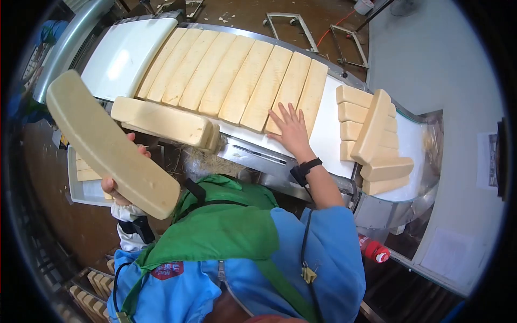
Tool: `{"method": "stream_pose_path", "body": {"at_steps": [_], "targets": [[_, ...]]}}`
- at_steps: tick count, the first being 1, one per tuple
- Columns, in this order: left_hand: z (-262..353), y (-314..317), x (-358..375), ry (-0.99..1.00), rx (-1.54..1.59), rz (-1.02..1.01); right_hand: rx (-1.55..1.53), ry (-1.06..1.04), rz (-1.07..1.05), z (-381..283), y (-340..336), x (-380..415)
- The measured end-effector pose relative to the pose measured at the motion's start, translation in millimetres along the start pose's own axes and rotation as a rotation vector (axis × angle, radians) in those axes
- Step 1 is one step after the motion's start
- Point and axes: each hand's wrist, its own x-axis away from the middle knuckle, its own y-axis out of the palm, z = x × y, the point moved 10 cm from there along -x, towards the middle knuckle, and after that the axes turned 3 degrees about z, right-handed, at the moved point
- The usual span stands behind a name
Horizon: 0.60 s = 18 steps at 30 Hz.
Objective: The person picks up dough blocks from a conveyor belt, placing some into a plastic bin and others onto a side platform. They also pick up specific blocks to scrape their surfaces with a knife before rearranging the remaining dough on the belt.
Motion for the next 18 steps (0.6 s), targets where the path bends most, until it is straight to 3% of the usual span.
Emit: {"method": "stream_pose_path", "body": {"at_steps": [5,12,15,18], "targets": [[8.3,-20.1,14.4,0.059,-0.072,0.021,-0.28,-0.111,0.016,-59.7,-4.7,-27.4],[25.0,-41.5,29.7,0.103,-0.002,0.083,0.011,-0.009,-0.02,-63.9,14.8,-47.4],[31.0,-43.8,37.1,0.128,-0.044,0.133,-0.183,-0.083,0.017,-108.2,8.9,-74.1],[37.1,-48.8,44.7,0.146,-0.041,0.197,-0.126,-0.103,0.035,-114.9,24.8,-100.9]]}}
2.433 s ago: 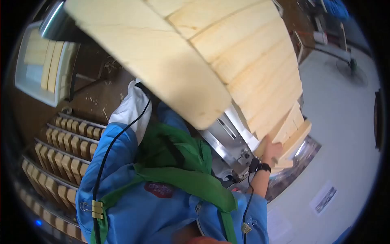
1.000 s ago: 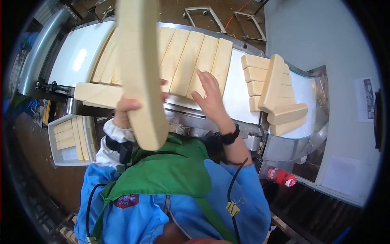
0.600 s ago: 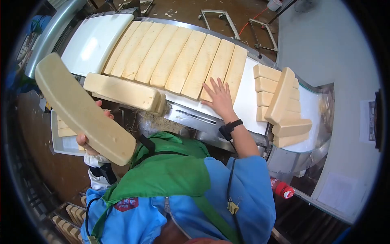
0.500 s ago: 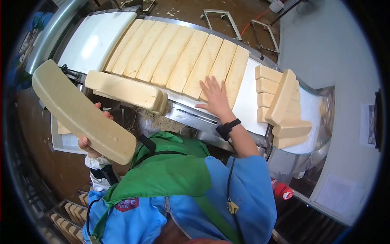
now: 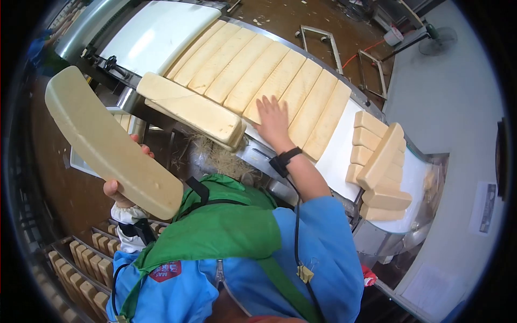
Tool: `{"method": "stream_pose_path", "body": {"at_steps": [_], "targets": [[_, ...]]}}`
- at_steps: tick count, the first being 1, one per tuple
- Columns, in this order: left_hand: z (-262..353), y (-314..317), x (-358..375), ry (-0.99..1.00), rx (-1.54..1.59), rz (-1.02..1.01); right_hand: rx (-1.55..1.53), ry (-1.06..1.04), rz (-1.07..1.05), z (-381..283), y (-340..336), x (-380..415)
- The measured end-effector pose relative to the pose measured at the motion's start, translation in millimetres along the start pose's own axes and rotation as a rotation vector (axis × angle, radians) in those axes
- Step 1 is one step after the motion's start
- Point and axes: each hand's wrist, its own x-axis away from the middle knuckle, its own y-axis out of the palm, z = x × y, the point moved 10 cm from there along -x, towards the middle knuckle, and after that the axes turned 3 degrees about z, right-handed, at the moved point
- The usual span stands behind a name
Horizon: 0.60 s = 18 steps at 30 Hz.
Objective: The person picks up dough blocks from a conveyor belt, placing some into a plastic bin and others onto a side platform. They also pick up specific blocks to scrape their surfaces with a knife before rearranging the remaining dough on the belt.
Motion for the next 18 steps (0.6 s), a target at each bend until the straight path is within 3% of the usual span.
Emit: {"method": "stream_pose_path", "body": {"at_steps": [4,8,9,13,16,17,18], "targets": [[12.9,-25.7,9.5,0.027,0.042,0.036,0.022,0.069,0.037,12.8,5.2,9.1],[21.5,-45.3,23.7,0.082,-0.023,0.148,0.008,0.001,-0.029,-5.5,4.9,-12.6],[21.2,-49.2,25.6,0.087,-0.031,0.153,0.005,-0.095,0.089,-17.9,4.3,-26.0],[19.8,-53.0,31.9,0.101,-0.013,0.184,-0.043,-0.164,-0.069,-40.0,37.5,-84.2],[23.2,-56.3,39.4,0.097,0.003,0.213,-0.001,-0.102,-0.089,-32.1,24.4,-91.8],[24.2,-59.4,41.5,0.102,0.007,0.214,-0.023,-0.071,-0.19,-29.7,21.3,-92.0],[24.0,-64.3,43.5,0.109,0.013,0.217,0.013,-0.166,-0.176,-39.9,22.7,-92.5]]}}
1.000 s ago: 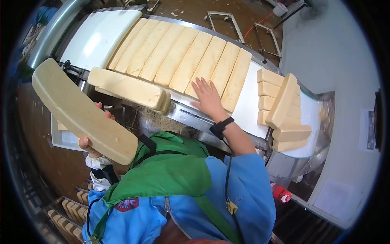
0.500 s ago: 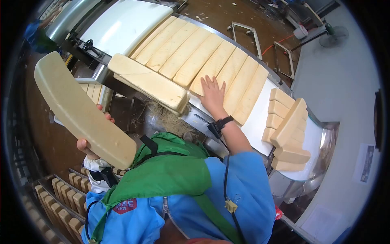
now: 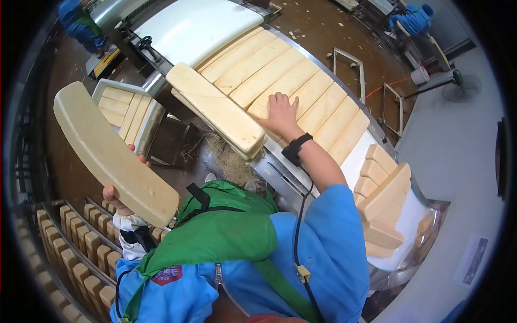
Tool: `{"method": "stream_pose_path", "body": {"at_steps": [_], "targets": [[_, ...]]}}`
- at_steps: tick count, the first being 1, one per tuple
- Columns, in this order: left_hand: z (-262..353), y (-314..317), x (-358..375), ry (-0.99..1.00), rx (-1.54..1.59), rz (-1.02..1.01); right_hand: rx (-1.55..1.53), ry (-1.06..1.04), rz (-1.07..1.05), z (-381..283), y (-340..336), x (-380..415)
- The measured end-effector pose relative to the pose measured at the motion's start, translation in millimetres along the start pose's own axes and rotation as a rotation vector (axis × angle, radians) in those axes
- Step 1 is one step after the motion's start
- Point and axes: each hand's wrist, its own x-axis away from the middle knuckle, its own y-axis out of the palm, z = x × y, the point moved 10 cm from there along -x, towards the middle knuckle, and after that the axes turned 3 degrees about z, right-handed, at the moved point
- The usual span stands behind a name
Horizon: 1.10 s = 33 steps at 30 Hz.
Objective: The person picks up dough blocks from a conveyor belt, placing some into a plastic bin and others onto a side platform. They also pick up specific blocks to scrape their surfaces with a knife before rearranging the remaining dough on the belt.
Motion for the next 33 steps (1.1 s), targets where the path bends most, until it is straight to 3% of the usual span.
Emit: {"method": "stream_pose_path", "body": {"at_steps": [2,3,6,9,13,17,19,21,24,25,27,30,31,33], "targets": [[-0.1,-7.3,4.5,0.019,0.014,0.008,0.089,-0.192,0.036,-21.5,1.1,-6.9],[-0.9,-10.8,5.9,0.024,0.02,0.014,0.083,-0.45,0.098,-47.6,-4.7,-7.6],[-11.1,-23.5,12.2,-0.043,0.113,0.051,0.086,-0.966,0.119,-97.2,9.8,-14.5],[-16.7,-43.9,9.3,-0.085,0.169,0.105,-0.069,-1.028,0.091,-106.9,1.2,-17.3],[-24.1,-100.1,0.5,-0.107,0.139,0.306,0.052,-1.061,-0.024,-95.7,17.1,-15.2],[-54.0,-205.4,-29.7,-0.236,0.12,0.458,-0.077,-0.94,-0.155,-92.0,19.4,-19.1],[-70.0,-256.0,-57.3,-0.302,0.147,0.499,-0.176,-0.77,-0.141,-96.6,-13.8,-21.3],[-79.6,-302.5,-88.7,-0.331,0.103,0.593,-0.18,-0.584,0.044,-64.6,-23.5,-22.1],[-103.0,-375.3,-149.0,-0.43,0.08,0.584,-0.104,-0.093,0.196,23.0,-25.1,11.8],[-108.6,-407.2,-171.6,-0.407,0.059,0.632,-0.075,0.148,0.208,57.9,-21.7,32.0],[-94.6,-444.0,-209.1,-0.35,-0.007,0.728,0.007,0.349,0.327,90.3,-35.1,88.3],[-58.6,-501.5,-261.6,-0.289,-0.101,0.903,0.161,0.58,0.266,115.1,-44.2,160.8],[-68.1,-566.5,-291.1,-0.246,-0.258,0.896,0.203,0.617,0.241,119.6,-45.8,181.4],[-20.0,-604.0,-324.5,0.027,-0.509,0.946,0.262,0.736,0.167,106.6,-45.3,197.0]]}}
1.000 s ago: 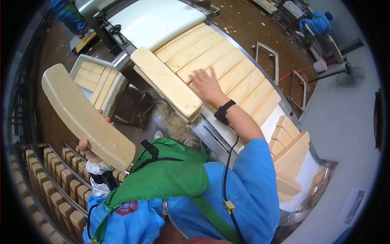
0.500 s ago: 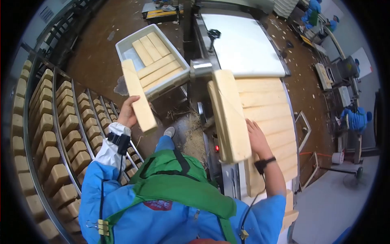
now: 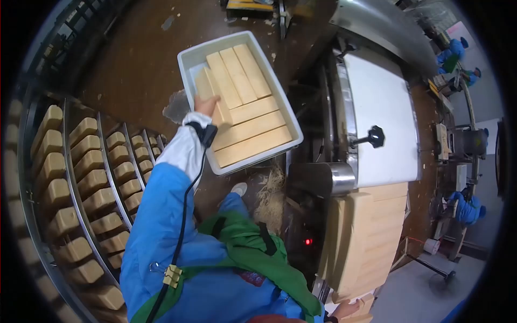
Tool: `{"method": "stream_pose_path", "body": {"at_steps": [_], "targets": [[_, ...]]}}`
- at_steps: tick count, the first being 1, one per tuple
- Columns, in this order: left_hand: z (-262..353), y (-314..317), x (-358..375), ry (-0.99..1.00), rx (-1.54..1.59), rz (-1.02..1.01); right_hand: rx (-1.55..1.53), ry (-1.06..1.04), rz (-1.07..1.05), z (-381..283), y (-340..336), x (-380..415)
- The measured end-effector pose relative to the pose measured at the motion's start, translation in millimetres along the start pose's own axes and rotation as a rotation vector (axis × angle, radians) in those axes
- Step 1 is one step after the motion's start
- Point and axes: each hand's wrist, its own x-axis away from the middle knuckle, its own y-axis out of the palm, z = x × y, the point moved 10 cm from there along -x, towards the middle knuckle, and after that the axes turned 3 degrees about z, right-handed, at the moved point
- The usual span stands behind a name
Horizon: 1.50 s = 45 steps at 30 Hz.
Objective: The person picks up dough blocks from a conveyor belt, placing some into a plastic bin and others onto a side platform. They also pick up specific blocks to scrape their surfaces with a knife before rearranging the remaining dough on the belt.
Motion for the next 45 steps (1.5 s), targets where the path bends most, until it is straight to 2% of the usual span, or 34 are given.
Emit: {"method": "stream_pose_path", "body": {"at_steps": [2,5,7,9,12,15,16,19,21,23,24,25,26,27,28,29,30,31,32,33,34,35,36,37,41,44,45], "targets": [[-5.5,-10.6,-22.0,-0.003,-0.331,0.069,0.082,0.147,-0.079,5.2,-7.7,22.3],[-7.5,-13.8,-40.7,0.028,-0.819,0.144,0.146,0.063,-0.113,-23.1,-8.3,35.2],[-32.0,9.8,-28.7,0.066,-1.079,0.014,0.173,-0.011,-0.127,-43.6,-6.1,39.8],[-42.3,28.3,-17.1,0.14,-1.146,-0.122,0.156,-0.046,-0.134,-67.7,-4.6,42.0],[-61.1,33.2,-17.1,0.168,-1.206,-0.101,0.17,-0.1,-0.186,-89.5,-5.9,37.0],[-63.9,37.8,-24.4,0.346,-1.411,-0.191,0.174,-0.105,-0.198,-95.6,-7.9,39.0],[-55.7,40.2,-21.1,0.476,-1.399,-0.182,0.171,-0.096,-0.182,-92.4,-7.7,37.9],[-50.6,59.6,-6.5,0.722,-1.443,-0.325,0.162,-0.054,-0.188,-95.2,-13.5,42.2],[-68.5,60.2,-15.7,0.621,-1.619,-0.327,0.212,-0.054,-0.192,-100.6,-21.8,47.1],[-81.9,64.3,-20.2,0.572,-1.766,-0.354,0.215,0.078,-0.26,-138.3,-43.6,58.3],[-82.4,69.4,-15.3,0.579,-1.829,-0.368,0.18,0.049,-0.226,-113.3,-34.1,57.3],[-58.4,78.9,7.0,0.521,-1.837,-0.457,0.146,0.026,-0.187,-88.0,-21.6,59.2],[-62.2,85.2,17.1,0.642,-1.695,-0.45,0.102,0.047,-0.162,-74.3,-15.4,66.5],[-64.2,98.9,35.9,0.701,-1.628,-0.53,0.064,0.077,-0.132,-64.7,-12.3,69.5],[-68.2,110.9,61.8,0.638,-1.539,-0.671,0.042,0.158,-0.103,-60.7,-12.0,75.0],[-71.5,120.2,100.6,0.625,-1.51,-0.819,-0.03,0.139,-0.066,-33.6,4.3,80.8],[-70.9,125.8,146.9,0.642,-1.478,-0.997,-0.062,0.149,-0.019,-18.6,13.5,86.2],[-99.6,125.1,177.3,0.685,-1.376,-1.119,-0.116,0.162,0.018,-18.1,9.5,92.3],[-95.1,124.8,225.4,0.545,-1.543,-1.268,-0.149,0.212,0.043,-10.7,10.5,94.7],[-55.0,124.4,279.7,0.62,-1.542,-1.263,-0.14,0.233,0.078,1.0,11.2,97.9],[-34.4,127.8,326.9,0.822,-1.497,-1.365,-0.172,0.262,0.141,5.8,3.0,100.7],[-39.1,125.6,353.7,0.711,-1.673,-1.485,-0.163,0.295,0.204,13.2,-6.4,101.8],[-26.6,124.0,378.5,0.707,-1.69,-1.412,-0.151,0.276,0.242,24.6,-10.6,101.1],[-15.1,122.8,410.1,0.691,-1.738,-1.465,-0.108,0.241,0.304,34.8,-17.5,100.4],[37.0,138.0,534.1,0.897,-1.571,-1.671,0.063,0.477,0.353,95.9,-52.3,88.6],[56.7,146.3,634.7,0.935,-1.322,-1.859,0.119,0.622,0.283,161.9,-48.4,67.8],[61.3,149.6,672.6,0.934,-1.218,-1.922,-0.015,0.725,0.189,184.3,-40.4,61.4]]}}
